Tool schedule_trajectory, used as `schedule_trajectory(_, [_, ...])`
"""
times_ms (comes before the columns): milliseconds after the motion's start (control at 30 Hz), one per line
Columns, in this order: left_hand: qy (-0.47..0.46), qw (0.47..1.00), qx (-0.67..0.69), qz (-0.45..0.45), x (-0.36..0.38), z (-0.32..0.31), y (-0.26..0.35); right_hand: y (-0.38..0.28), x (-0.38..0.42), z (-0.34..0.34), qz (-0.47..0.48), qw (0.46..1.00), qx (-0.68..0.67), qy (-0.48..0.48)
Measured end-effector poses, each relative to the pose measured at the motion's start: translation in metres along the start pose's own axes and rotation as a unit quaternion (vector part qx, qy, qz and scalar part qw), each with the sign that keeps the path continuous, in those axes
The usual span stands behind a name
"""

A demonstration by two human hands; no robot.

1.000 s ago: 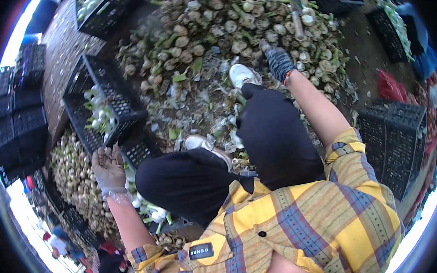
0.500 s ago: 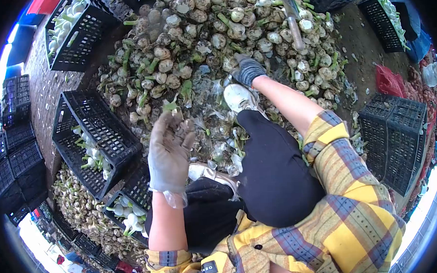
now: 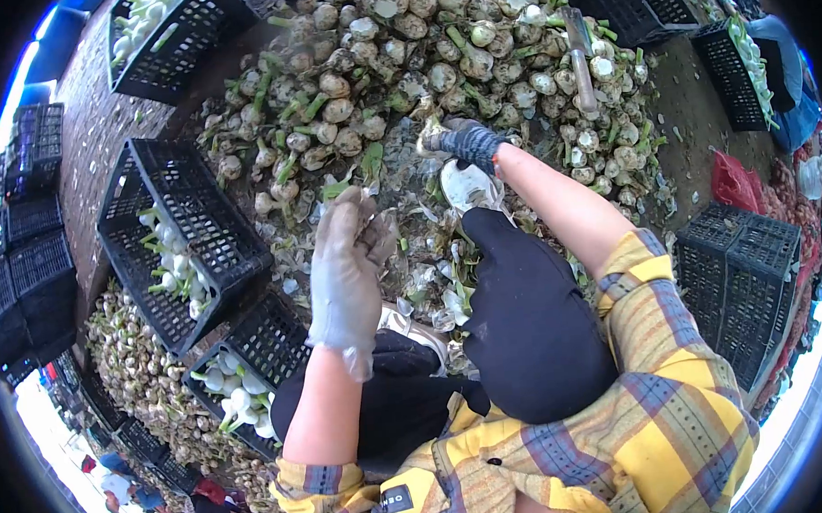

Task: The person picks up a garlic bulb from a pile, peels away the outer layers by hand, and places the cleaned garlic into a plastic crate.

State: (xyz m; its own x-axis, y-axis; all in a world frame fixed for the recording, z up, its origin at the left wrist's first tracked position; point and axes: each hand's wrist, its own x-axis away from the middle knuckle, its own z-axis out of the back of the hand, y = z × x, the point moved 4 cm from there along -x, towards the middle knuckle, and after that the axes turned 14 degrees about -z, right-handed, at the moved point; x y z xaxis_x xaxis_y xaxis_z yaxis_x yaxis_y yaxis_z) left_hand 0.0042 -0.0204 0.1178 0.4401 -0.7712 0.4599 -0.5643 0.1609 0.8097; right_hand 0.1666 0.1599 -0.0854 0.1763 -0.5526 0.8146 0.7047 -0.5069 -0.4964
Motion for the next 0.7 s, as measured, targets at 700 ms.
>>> schedule_trajectory(700, [-0.016,0.929,-0.129,-0.346,0.0,0.004,0.015,-0.11,0.217,-0.036,0.411,0.888,0.205,0.016])
